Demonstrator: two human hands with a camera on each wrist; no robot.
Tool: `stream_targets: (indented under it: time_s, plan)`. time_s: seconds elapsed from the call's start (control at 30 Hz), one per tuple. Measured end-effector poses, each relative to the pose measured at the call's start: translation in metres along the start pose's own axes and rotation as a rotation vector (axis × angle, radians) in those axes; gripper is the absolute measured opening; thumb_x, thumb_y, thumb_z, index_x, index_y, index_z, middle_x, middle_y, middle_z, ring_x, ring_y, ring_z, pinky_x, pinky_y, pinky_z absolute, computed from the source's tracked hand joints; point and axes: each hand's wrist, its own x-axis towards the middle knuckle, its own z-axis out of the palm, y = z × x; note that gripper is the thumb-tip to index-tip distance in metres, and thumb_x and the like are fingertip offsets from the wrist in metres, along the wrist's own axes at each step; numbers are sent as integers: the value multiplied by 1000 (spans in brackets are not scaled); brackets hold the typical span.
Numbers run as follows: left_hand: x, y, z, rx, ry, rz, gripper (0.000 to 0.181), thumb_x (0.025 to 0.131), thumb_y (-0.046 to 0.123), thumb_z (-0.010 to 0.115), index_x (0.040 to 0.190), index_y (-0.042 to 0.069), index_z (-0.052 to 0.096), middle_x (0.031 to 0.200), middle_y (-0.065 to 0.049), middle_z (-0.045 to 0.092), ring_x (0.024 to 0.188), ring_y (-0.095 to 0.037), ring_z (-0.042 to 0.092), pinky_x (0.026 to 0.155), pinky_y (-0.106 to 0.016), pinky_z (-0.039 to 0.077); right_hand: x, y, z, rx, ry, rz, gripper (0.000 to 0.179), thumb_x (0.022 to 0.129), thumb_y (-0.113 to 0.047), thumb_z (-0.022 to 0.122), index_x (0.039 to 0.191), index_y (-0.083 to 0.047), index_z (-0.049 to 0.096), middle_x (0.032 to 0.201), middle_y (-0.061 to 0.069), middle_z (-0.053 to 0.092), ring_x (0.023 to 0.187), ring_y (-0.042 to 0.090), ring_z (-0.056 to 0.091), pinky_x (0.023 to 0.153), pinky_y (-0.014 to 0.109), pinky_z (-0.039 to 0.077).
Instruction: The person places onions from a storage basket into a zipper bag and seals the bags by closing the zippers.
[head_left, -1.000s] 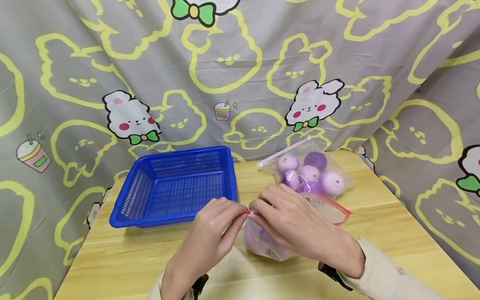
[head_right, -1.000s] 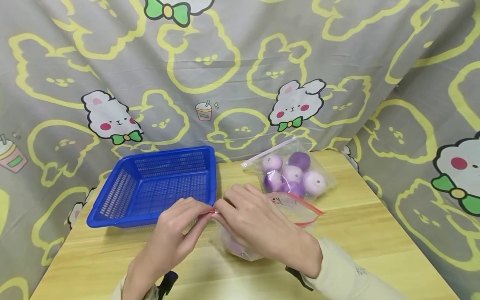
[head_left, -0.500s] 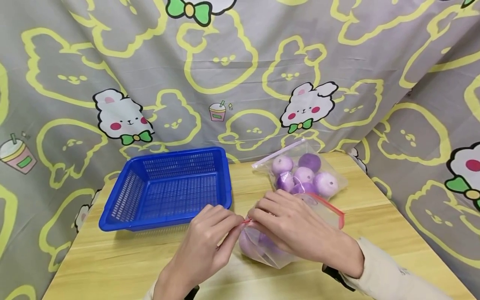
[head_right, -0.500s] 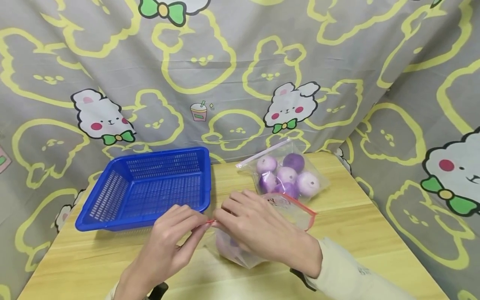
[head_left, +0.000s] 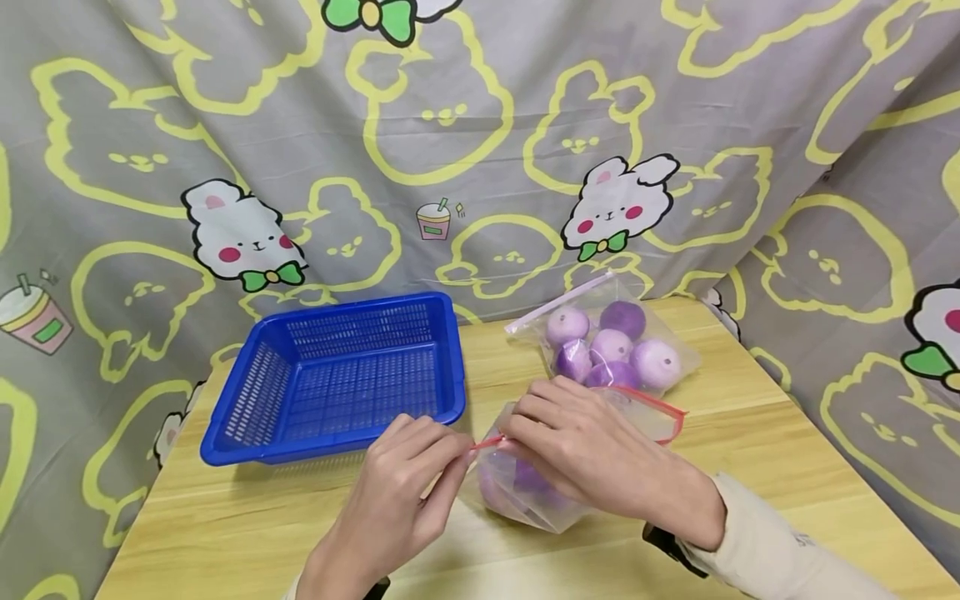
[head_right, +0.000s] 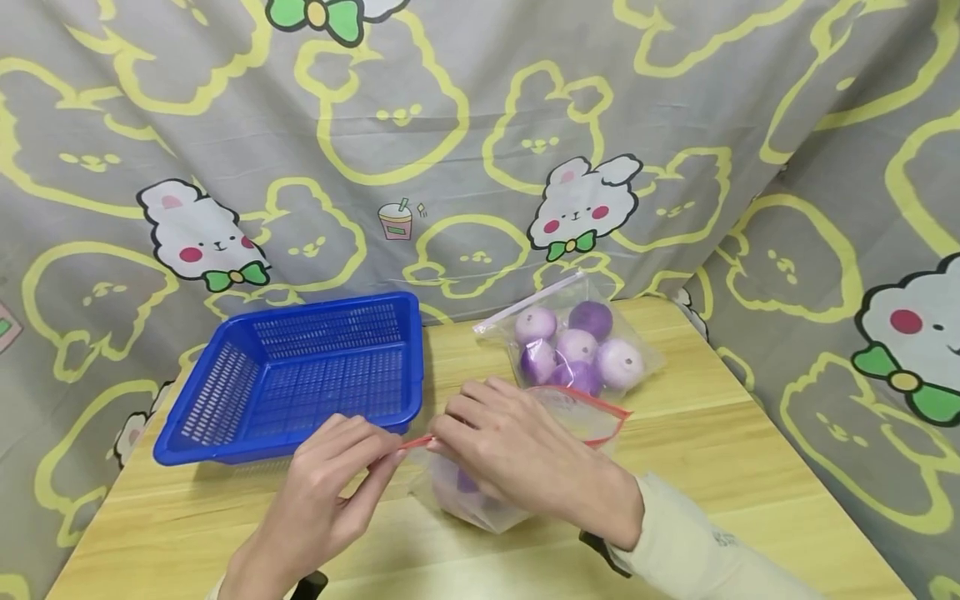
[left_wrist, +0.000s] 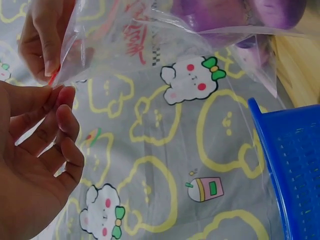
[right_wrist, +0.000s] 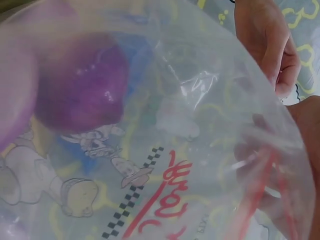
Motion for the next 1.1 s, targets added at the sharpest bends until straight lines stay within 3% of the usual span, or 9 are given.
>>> stream_targets:
  time_s: [0.3, 0.67, 1.1]
  plan:
    - [3, -1, -1, -5, -25, -34, 14, 97, 11, 60, 88, 11, 71, 80, 7, 66, 69, -8, 57, 65, -20, 39, 0, 3, -3, 13, 10, 7, 10, 99, -19, 59, 100, -14, 68, 86, -6, 56, 79, 13, 52, 71, 27, 45]
    - [3, 5, -4, -7, -20, 14, 17, 98, 12, 58, 89, 11, 72, 83, 7, 66, 73, -8, 58, 67, -22, 40, -8, 1, -10, 12, 3, 9, 23, 105, -24, 49, 101, -13, 68, 87, -5, 58, 80, 13, 53, 75, 29, 46]
    - [1, 9, -9, -20, 12, 38, 23, 101, 16, 54, 88, 9, 71, 82, 5, 66, 73, -9, 59, 67, -22, 41, -19, 0, -16, -3, 15, 37, 26, 105, -27, 49, 103, -12, 70, 90, -5, 60, 83, 14, 56, 81, 31, 49]
